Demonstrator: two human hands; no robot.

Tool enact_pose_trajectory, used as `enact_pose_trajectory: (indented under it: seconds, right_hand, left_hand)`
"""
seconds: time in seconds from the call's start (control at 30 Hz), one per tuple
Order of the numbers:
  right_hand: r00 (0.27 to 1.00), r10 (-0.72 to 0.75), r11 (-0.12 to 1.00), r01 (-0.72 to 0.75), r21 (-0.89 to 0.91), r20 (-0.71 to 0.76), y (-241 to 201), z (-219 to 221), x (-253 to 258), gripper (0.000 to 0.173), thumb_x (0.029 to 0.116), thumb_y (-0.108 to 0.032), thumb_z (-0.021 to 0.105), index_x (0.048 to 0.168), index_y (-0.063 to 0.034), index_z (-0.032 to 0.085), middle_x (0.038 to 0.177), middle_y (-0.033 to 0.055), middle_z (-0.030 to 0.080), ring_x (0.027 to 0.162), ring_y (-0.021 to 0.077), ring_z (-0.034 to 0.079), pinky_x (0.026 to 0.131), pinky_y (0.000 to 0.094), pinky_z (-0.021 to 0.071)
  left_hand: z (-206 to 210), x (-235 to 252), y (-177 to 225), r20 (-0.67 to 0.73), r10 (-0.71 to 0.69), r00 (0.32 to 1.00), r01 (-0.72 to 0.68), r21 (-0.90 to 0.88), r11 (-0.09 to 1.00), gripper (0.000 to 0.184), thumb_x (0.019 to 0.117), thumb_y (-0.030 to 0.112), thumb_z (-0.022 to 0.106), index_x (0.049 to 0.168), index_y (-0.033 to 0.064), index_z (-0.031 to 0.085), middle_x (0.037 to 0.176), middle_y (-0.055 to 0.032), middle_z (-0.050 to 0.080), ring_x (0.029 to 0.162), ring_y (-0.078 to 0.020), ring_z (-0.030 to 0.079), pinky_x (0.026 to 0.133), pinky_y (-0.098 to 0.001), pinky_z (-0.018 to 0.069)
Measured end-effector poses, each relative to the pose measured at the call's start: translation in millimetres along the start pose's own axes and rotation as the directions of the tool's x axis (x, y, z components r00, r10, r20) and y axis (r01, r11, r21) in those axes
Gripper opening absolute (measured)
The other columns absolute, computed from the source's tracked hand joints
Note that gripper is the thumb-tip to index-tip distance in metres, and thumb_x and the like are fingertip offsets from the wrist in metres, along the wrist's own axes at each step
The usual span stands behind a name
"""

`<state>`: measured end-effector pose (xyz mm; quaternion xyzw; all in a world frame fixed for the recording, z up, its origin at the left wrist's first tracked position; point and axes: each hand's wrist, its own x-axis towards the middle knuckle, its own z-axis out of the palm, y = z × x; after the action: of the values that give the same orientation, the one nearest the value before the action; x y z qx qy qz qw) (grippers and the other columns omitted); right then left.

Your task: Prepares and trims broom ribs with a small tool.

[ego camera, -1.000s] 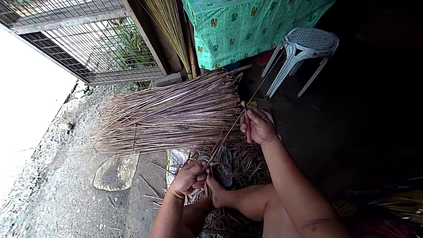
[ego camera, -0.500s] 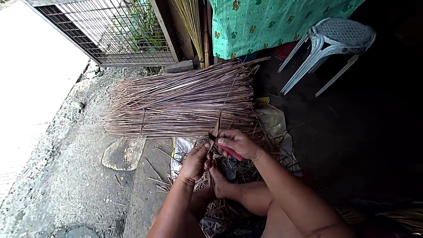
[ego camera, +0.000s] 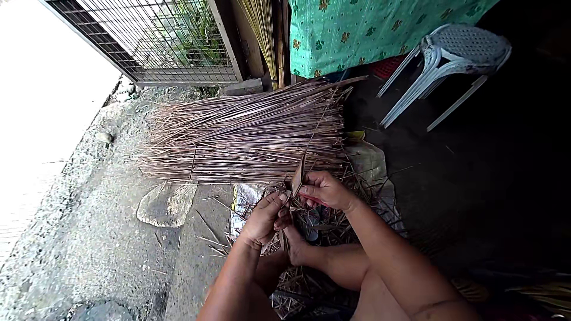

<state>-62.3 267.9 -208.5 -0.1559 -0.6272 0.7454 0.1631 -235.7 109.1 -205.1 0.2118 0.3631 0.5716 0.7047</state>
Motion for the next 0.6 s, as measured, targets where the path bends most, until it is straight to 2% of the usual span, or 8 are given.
enact_pose_trajectory:
  seconds: [0.13, 0.23, 0.33, 0.4, 0.43, 0.53, 0.6]
  right_hand:
    - [0.995, -0.049, 0.997, 0.043, -0.064, -0.087, 2, -7, 2, 0.011, 0.0988, -0.011, 0.063, 0.101, -0.0011, 0.067, 0.075, 0.0037, 0.069, 0.059, 0.0088, 0.063, 0.056, 0.0232, 0.0553]
    - [0.984, -0.088, 0.986, 0.064, -0.153, -0.157, 3, -10, 2, 0.012, 0.0989, -0.013, 0.064, 0.102, -0.0018, 0.068, 0.076, 0.0038, 0.069, 0.059, 0.0087, 0.062, 0.057, 0.0235, 0.055]
    - [0.917, -0.142, 0.966, 0.046, -0.256, -0.372, 0, -22, 2, 0.018, 0.1018, -0.018, 0.061, 0.109, -0.0032, 0.067, 0.078, 0.0041, 0.069, 0.059, 0.0104, 0.062, 0.056, 0.0267, 0.0558]
    - [0.848, -0.123, 0.972, 0.0, -0.233, -0.515, -5, -33, 2, 0.02, 0.1057, -0.02, 0.057, 0.115, -0.0043, 0.065, 0.081, 0.006, 0.068, 0.059, 0.0127, 0.062, 0.054, 0.0277, 0.0558]
    - [0.838, -0.1, 0.979, -0.013, -0.203, -0.536, -9, -36, 1, 0.021, 0.1067, -0.02, 0.055, 0.12, -0.006, 0.063, 0.083, 0.0064, 0.068, 0.059, 0.0133, 0.062, 0.054, 0.0277, 0.0559]
    - [0.914, -0.019, 0.995, -0.021, -0.095, -0.405, -15, -22, -3, 0.034, 0.1056, -0.017, 0.054, 0.138, -0.0089, 0.058, 0.086, 0.0107, 0.07, 0.061, 0.0164, 0.065, 0.055, 0.0295, 0.0576]
    - [0.958, 0.016, 0.998, -0.034, -0.06, -0.287, -12, -8, -4, 0.032, 0.1055, -0.015, 0.054, 0.136, -0.0058, 0.058, 0.086, 0.0098, 0.071, 0.062, 0.0151, 0.066, 0.057, 0.0283, 0.0583]
  left_hand:
    - [-1, -1, 2, 0.012, -0.023, 1.0, 0.022, 0.075, 0.997, 0.025, 0.109, 0.024, 0.042, 0.093, 0.0114, 0.057, 0.064, 0.0067, 0.049, 0.047, -0.0025, 0.046, 0.045, -0.0168, 0.0426]
    - [-2, 0, 2, -0.017, 0.028, 0.999, -0.025, 0.172, 0.985, 0.024, 0.1085, 0.024, 0.045, 0.094, 0.0096, 0.058, 0.064, 0.0053, 0.051, 0.047, -0.0032, 0.046, 0.046, -0.0176, 0.0428]
    - [-4, -1, 1, -0.023, 0.076, 0.997, -0.067, 0.258, 0.964, 0.025, 0.1077, 0.024, 0.048, 0.092, 0.0083, 0.06, 0.064, 0.0033, 0.053, 0.047, -0.0044, 0.048, 0.045, -0.0187, 0.0434]
    - [-4, -1, -1, -0.04, 0.087, 0.995, -0.071, 0.297, 0.952, 0.025, 0.1076, 0.022, 0.047, 0.092, 0.0077, 0.06, 0.064, 0.0028, 0.055, 0.047, -0.0046, 0.049, 0.045, -0.0188, 0.0437]
    - [-4, -1, -1, -0.056, 0.095, 0.994, -0.073, 0.311, 0.948, 0.025, 0.1077, 0.021, 0.047, 0.092, 0.0072, 0.06, 0.064, 0.0022, 0.055, 0.047, -0.0048, 0.049, 0.045, -0.0189, 0.0439]
    - [-3, 1, -1, -0.075, 0.122, 0.99, -0.091, 0.324, 0.942, 0.026, 0.1077, 0.021, 0.048, 0.092, 0.0057, 0.061, 0.064, 0.0002, 0.057, 0.047, -0.0063, 0.051, 0.046, -0.0201, 0.0454]
    - [-3, 1, 0, -0.069, 0.113, 0.991, -0.089, 0.288, 0.953, 0.028, 0.1088, 0.022, 0.044, 0.092, 0.0062, 0.059, 0.064, 0.001, 0.057, 0.047, -0.0058, 0.051, 0.046, -0.0199, 0.0454]
